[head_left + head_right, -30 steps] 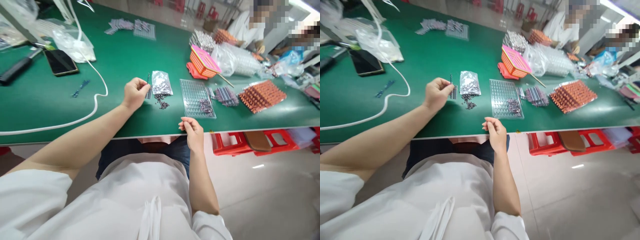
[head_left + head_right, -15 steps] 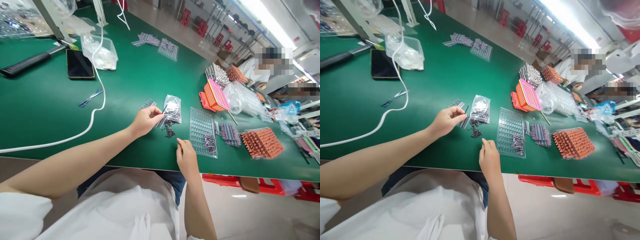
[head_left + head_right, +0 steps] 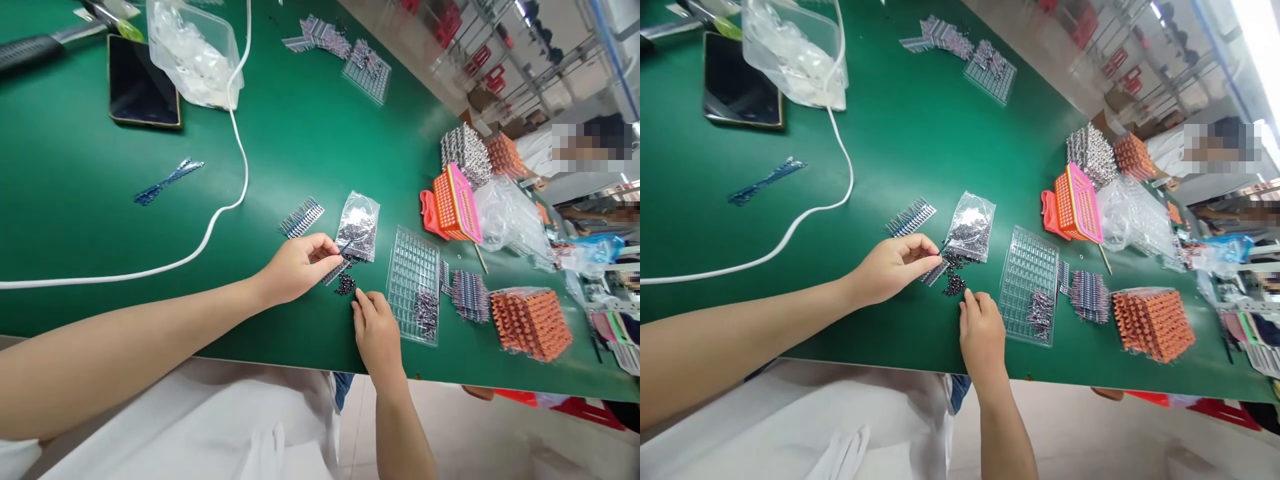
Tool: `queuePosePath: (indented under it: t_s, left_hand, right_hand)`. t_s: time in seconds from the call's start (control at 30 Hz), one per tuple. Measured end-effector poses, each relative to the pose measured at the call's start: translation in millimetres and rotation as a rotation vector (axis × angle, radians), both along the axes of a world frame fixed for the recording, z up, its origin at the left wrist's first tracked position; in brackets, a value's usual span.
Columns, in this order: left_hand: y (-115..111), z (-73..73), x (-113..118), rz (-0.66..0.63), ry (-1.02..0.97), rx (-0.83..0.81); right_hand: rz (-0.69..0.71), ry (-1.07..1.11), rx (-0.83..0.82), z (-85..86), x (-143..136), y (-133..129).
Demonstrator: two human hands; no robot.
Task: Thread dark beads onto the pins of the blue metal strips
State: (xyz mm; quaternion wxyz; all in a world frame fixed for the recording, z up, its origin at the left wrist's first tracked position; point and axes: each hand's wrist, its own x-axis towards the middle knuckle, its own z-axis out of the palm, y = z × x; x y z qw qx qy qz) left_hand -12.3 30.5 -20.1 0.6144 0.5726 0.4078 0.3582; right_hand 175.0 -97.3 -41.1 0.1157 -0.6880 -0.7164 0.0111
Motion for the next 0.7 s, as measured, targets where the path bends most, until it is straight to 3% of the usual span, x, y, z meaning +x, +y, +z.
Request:
queuePosePath:
  t_s: [0.4,0.7]
  left_hand:
    - [-0.9,2.9,-1.1,-0.01,-0.006,-0.079]
    - [0.3,1.3,-1.2,-0.015,-0.017,-0.132]
  right_hand:
    - [-0.08,0.233,0.067,-4.1,4.5,-2.0]
    - [0.026,0.087,0.089,-3.1,5.7,1.1]
